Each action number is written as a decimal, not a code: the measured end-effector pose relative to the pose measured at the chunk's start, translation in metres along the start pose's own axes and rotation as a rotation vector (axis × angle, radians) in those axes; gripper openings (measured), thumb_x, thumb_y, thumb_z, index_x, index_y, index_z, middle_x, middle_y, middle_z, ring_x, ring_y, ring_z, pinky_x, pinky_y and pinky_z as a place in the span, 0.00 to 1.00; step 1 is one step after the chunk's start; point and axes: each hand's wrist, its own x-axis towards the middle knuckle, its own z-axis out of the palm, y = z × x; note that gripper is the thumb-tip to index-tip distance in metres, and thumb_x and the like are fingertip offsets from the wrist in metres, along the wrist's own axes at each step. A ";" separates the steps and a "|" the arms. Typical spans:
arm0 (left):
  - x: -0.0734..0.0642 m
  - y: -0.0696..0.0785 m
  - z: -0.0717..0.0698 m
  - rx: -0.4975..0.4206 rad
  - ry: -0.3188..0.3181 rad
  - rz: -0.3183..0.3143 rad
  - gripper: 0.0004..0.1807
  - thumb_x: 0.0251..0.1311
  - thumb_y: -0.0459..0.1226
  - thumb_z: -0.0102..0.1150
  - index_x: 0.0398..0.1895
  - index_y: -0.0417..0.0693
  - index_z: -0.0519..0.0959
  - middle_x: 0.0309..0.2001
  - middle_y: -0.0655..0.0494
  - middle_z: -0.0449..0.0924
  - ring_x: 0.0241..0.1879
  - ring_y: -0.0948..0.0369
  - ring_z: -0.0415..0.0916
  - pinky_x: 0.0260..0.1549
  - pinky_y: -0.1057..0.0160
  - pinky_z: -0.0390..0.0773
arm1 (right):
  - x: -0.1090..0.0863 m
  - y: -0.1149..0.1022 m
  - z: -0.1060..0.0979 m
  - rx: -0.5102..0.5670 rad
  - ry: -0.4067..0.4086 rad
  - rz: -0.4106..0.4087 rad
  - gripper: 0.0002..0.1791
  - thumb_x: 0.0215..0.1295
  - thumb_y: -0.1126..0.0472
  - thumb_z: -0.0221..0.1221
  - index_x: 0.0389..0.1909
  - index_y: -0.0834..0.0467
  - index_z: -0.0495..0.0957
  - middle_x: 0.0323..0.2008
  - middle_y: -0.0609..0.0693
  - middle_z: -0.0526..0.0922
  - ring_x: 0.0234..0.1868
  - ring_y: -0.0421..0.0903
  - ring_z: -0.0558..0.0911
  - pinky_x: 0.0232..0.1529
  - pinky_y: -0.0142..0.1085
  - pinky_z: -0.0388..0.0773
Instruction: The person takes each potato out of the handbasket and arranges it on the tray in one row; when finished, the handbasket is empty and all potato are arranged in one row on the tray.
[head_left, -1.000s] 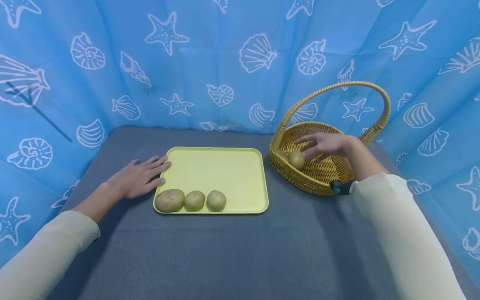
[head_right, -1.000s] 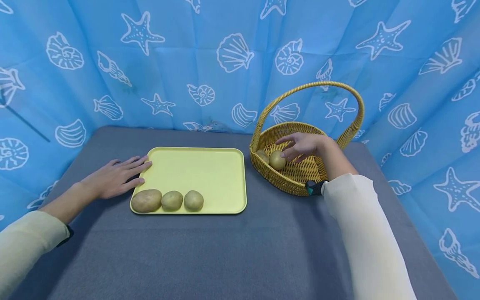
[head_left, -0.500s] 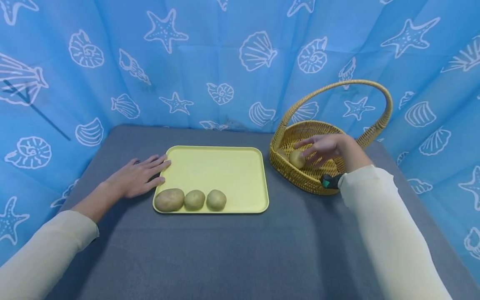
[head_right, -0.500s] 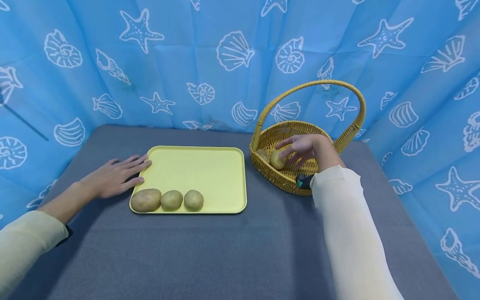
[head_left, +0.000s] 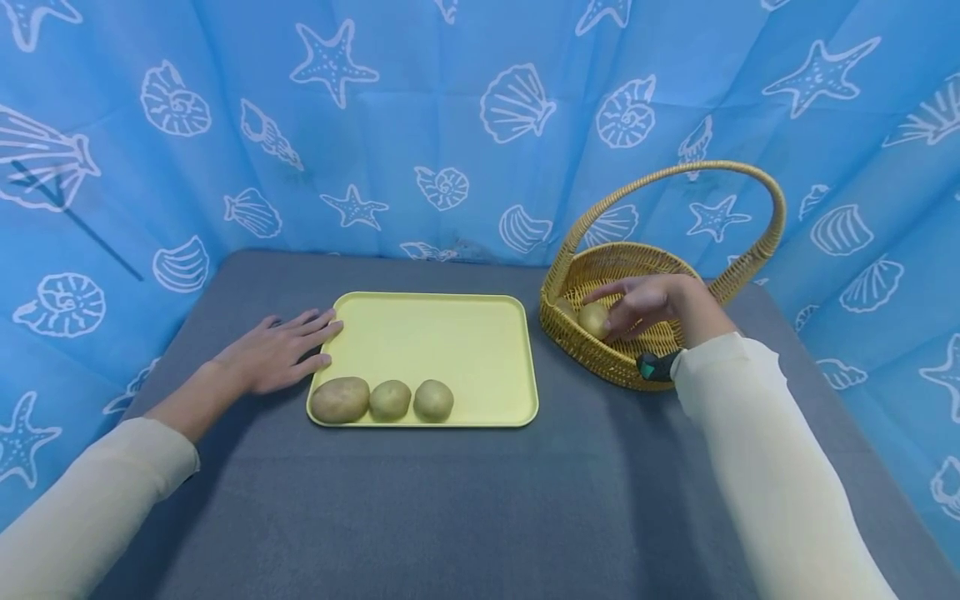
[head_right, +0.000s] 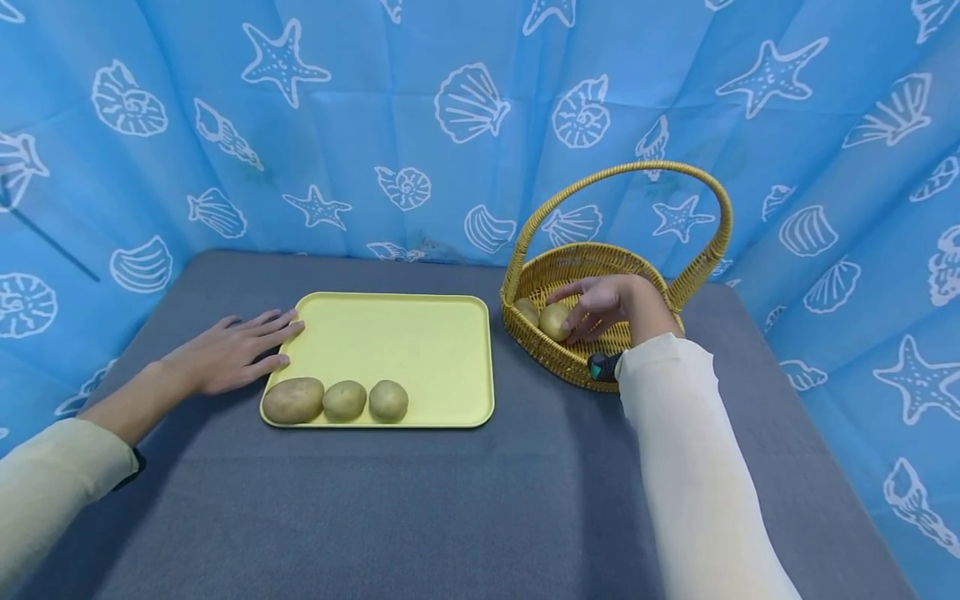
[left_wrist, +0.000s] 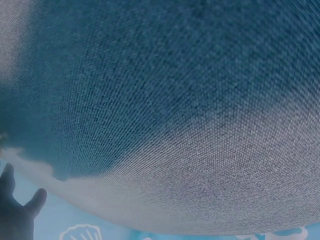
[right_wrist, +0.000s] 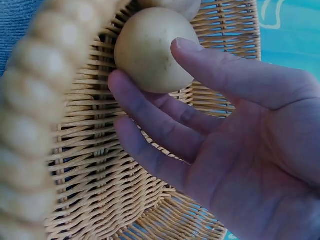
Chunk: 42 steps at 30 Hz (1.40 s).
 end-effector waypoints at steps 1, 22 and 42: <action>0.000 0.000 0.000 0.002 0.000 0.000 0.35 0.77 0.56 0.39 0.79 0.48 0.54 0.78 0.43 0.49 0.76 0.41 0.48 0.63 0.27 0.50 | 0.000 0.001 0.000 0.012 -0.009 -0.004 0.42 0.69 0.68 0.58 0.79 0.57 0.49 0.57 0.62 0.72 0.61 0.59 0.77 0.67 0.55 0.66; 0.001 0.002 0.001 -0.002 0.014 0.008 0.35 0.76 0.55 0.41 0.79 0.48 0.56 0.78 0.43 0.50 0.75 0.42 0.49 0.63 0.27 0.51 | -0.001 -0.001 -0.001 0.003 0.036 -0.040 0.33 0.75 0.67 0.53 0.76 0.63 0.50 0.49 0.62 0.77 0.52 0.61 0.83 0.60 0.54 0.74; 0.000 0.003 0.000 -0.003 0.014 -0.001 0.35 0.76 0.55 0.42 0.79 0.48 0.56 0.78 0.43 0.51 0.75 0.41 0.49 0.63 0.27 0.52 | -0.050 -0.025 0.012 -0.198 0.060 -0.287 0.31 0.71 0.64 0.60 0.71 0.64 0.61 0.52 0.64 0.75 0.51 0.57 0.82 0.57 0.48 0.78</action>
